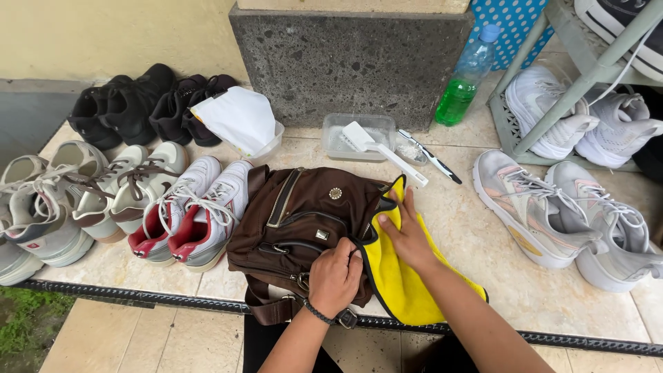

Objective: Cleaning a brown bag using a brush and a yellow cloth

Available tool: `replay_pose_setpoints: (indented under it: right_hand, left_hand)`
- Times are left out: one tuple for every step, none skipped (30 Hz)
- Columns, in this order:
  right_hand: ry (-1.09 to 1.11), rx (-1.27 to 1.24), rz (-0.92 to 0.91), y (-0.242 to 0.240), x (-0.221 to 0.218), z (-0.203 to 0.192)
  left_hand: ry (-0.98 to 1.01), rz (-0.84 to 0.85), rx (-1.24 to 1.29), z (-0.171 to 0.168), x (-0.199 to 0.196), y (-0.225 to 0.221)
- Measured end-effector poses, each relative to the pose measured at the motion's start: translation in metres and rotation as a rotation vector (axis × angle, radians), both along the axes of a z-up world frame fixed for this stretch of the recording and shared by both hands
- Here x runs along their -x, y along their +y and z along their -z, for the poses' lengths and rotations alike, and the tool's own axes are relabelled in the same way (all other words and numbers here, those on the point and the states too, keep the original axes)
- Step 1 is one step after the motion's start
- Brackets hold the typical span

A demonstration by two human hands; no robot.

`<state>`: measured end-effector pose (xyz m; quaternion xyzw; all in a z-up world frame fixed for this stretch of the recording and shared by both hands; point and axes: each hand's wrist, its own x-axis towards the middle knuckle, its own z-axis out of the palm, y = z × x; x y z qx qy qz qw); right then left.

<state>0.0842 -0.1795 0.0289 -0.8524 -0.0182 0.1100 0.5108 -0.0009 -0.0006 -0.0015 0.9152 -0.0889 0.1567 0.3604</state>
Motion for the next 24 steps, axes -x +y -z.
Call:
replay_pose_setpoints:
  right_hand:
    - [-0.003,-0.001,0.000,0.000,-0.002,0.004]
    - [-0.043,0.013,0.009,0.000,-0.005,0.008]
    - [-0.082,0.027,0.017,0.000,-0.007,0.012]
    - [-0.084,0.030,0.016,0.002,-0.001,0.005]
    - [-0.088,0.035,-0.003,0.005,0.006,-0.001]
    - [-0.089,0.040,-0.021,0.006,0.014,-0.007]
    - [-0.088,0.044,-0.020,0.007,0.018,-0.002]
    - [-0.139,0.050,-0.043,0.007,0.022,0.003]
    - [-0.190,0.057,-0.067,0.008,0.027,0.009]
    - [-0.193,0.058,-0.065,0.010,0.035,0.006]
    - [-0.177,0.066,-0.083,0.011,0.044,0.003]
    - [-0.160,0.073,-0.102,0.013,0.053,0.000]
    - [-0.162,0.074,-0.102,0.012,0.058,0.004]
    - [-0.215,0.003,-0.159,0.011,0.064,0.009]
    - [-0.267,-0.068,-0.215,0.010,0.070,0.014]
    - [-0.260,-0.073,-0.216,0.010,0.075,0.008]
    - [-0.024,-0.090,0.010,0.009,0.080,0.002]
    - [0.211,-0.102,0.236,0.009,0.085,-0.004]
    - [0.222,-0.102,0.233,0.008,0.085,-0.010]
    - [0.237,-0.215,0.470,0.007,0.083,-0.017]
    - [0.253,-0.326,0.708,0.006,0.080,-0.023]
    - [0.264,-0.322,0.705,-0.006,0.067,-0.004]
    - [0.219,-0.584,0.716,-0.018,0.054,0.016]
    - [0.169,-0.847,0.721,-0.029,0.041,0.037]
  left_hand:
    - [-0.003,0.000,-0.001,0.000,0.000,0.000]
    - [-0.014,-0.004,-0.002,0.000,0.000,0.000]
    - [-0.025,-0.008,-0.003,0.000,0.000,-0.001]
    - [-0.027,-0.009,-0.001,0.000,-0.001,-0.001]
    - [-0.039,-0.005,-0.004,-0.001,-0.002,-0.001]
    - [-0.049,0.000,-0.008,0.000,-0.001,-0.002]
    - [-0.047,0.001,-0.004,0.000,-0.002,-0.002]
    - [-0.053,0.001,-0.011,0.000,-0.002,-0.002]
    - [-0.058,0.002,-0.019,-0.001,-0.002,-0.002]
    - [-0.061,0.003,-0.018,0.000,-0.002,-0.002]
    - [-0.050,-0.008,-0.021,0.001,-0.002,-0.003]
    - [-0.038,-0.021,-0.025,0.002,-0.002,-0.003]
    - [-0.039,-0.022,-0.024,0.003,-0.003,-0.003]
    - [-0.057,-0.005,-0.038,0.004,-0.002,-0.002]
    - [-0.075,0.012,-0.051,0.006,-0.002,-0.001]
    - [-0.067,0.010,-0.055,0.003,-0.002,-0.002]
    - [-0.107,-0.001,-0.030,0.001,-0.002,-0.002]
    - [-0.145,-0.015,-0.004,0.000,-0.001,-0.003]
    - [-0.135,-0.019,-0.006,-0.012,0.007,0.001]
    - [-0.157,-0.048,-0.069,-0.024,0.012,0.004]
    - [-0.178,-0.078,-0.133,-0.036,0.018,0.007]
    - [-0.167,-0.082,-0.134,-0.052,0.026,0.015]
    - [0.012,-0.021,-0.178,-0.068,0.034,0.022]
    - [0.191,0.040,-0.221,-0.084,0.041,0.031]
